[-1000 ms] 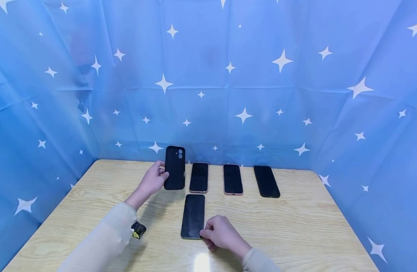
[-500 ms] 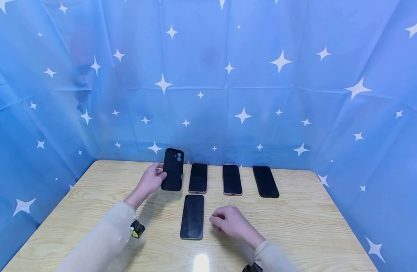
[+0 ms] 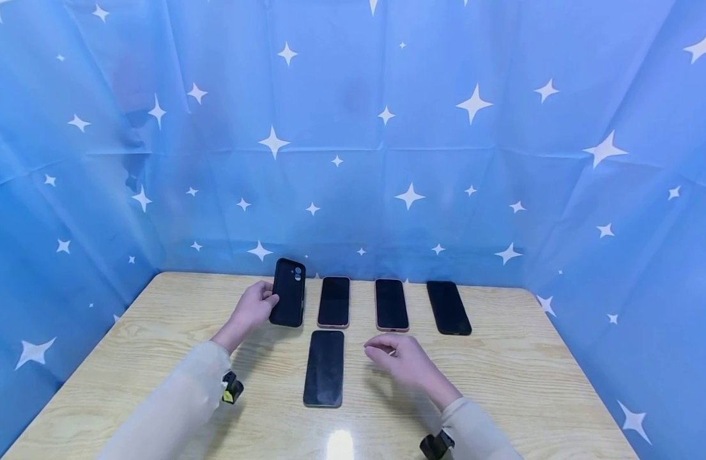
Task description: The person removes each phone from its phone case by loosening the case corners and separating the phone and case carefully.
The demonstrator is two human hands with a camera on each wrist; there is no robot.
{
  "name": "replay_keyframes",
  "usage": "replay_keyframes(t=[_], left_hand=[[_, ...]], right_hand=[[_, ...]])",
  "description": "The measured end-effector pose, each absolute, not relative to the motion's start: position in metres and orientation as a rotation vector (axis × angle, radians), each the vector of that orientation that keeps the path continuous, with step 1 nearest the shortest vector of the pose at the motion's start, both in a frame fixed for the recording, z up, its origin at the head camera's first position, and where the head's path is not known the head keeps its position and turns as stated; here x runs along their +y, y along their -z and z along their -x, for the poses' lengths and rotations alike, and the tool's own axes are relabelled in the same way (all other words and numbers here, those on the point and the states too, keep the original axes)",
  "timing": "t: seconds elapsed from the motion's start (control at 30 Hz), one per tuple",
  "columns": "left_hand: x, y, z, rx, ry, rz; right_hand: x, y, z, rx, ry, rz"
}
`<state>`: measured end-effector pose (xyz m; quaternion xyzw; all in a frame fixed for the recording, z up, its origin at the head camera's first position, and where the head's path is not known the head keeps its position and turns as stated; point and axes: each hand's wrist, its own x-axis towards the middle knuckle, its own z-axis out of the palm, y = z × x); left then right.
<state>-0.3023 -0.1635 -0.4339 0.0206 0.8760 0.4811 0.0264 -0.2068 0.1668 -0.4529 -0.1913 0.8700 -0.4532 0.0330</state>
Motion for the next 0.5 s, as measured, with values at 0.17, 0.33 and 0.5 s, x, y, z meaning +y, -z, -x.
replay_keyframes(t=[0.17,0.33,0.5], left_hand=[[-0.163,0.442,0.309,2.736,-1.426,-0.065],[-0.164,0.452,0.316,2.757,-1.382,-0.038],[-0.163,0.458,0.321,2.758,-1.379,-0.013]], right_hand=[[0.169,0.451,0.207,2.709,1.455,0.595],[0.169,0.452,0.207,2.711,1.491,0.587],[0.17,0.454,0.206,2.716,1.515,0.556]])
